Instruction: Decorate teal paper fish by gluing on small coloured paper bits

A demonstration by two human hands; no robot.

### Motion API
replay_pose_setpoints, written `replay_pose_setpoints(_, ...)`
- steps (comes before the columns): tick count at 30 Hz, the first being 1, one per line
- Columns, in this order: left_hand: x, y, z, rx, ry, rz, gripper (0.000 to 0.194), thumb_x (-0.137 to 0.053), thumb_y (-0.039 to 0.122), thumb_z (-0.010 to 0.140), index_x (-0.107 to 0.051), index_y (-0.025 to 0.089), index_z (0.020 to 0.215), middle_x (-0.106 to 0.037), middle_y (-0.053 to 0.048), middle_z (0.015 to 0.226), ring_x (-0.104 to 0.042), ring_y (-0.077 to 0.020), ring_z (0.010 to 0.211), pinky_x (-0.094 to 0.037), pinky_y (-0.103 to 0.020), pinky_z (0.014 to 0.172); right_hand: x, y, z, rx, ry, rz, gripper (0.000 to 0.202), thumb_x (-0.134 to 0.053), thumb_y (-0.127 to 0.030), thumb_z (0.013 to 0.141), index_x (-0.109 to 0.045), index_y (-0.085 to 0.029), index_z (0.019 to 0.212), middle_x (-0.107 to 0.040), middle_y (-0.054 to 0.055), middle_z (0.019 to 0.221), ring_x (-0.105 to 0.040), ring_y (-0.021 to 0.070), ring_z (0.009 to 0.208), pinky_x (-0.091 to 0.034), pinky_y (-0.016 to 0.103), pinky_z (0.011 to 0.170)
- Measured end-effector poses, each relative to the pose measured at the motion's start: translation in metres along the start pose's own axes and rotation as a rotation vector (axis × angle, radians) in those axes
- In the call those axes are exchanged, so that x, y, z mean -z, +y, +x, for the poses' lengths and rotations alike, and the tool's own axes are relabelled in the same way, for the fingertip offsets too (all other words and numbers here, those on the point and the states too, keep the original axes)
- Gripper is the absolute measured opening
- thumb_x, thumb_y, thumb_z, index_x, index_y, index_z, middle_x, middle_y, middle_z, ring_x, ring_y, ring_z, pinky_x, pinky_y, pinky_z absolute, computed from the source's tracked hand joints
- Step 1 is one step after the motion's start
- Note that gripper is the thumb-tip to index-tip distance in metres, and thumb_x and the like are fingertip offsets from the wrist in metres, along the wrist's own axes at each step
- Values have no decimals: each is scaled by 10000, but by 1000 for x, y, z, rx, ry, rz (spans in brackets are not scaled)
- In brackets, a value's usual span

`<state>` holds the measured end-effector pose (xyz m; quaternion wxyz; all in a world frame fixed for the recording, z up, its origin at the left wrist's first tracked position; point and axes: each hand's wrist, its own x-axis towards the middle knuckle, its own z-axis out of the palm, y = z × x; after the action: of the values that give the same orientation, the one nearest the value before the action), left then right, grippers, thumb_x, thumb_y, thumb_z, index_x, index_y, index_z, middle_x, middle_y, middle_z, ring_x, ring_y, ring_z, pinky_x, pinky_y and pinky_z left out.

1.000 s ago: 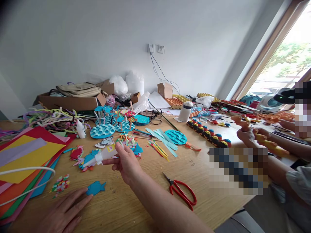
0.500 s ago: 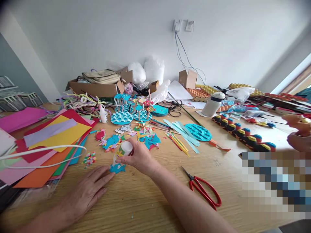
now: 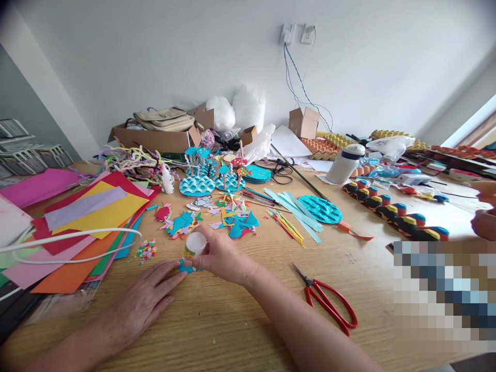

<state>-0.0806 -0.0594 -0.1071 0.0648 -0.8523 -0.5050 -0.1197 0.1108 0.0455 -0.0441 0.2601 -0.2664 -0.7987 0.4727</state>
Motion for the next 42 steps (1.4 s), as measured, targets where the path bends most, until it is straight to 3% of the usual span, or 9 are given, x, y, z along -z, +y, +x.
replay_pose_setpoints(6, 1, 1, 1, 10, 21, -25, 386, -440, 162, 826, -466, 240, 1203, -516, -78, 1198, -492, -229, 1084, -454, -408, 898, -1, -4, -1, 18, -27, -119, 276, -658, -301, 676, -522, -187, 889, -560, -3, 768, -480, 113, 650, -383, 202, 556)
replay_pose_setpoints(15, 2, 2, 1, 12, 14, -50, 386, -459, 139, 810, -475, 228, 1185, -522, -79, 1172, -492, -234, 1075, -454, -421, 896, -10, -2, -2, 51, -20, -129, 257, -659, -341, 675, -534, -188, 839, -531, -22, 682, -463, 96, 584, -343, 185, 496)
replay_pose_setpoints(26, 1, 1, 2, 10, -13, -47, 411, -469, 130, 806, -457, 228, 1205, -505, -86, 1191, -477, -241, 1092, -440, -433, 911, -15, 1, 2, 40, 103, -66, 272, -670, -397, 651, -539, -172, 730, -488, -23, 650, -421, 86, 555, -319, 188, 475)
replay_pose_setpoints(34, 2, 2, 1, -3, 29, 4, 386, -468, 160, 810, -468, 208, 1193, -538, -94, 1174, -514, -245, 1058, -478, -426, 870, -13, 7, 6, -80, 216, -5, 365, -697, -395, 616, -548, -179, 869, -488, -36, 620, -424, 96, 537, -324, 203, 466)
replay_pose_setpoints(42, -2, 1, 0, -6, 48, 13, 352, -461, 175, 820, -486, 198, 1170, -539, -99, 1184, -510, -249, 1072, -477, -431, 871, -15, 4, 5, -48, 198, -46, 284, -682, -377, 635, -533, -189, 787, -478, -34, 614, -405, 96, 545, -292, 200, 470)
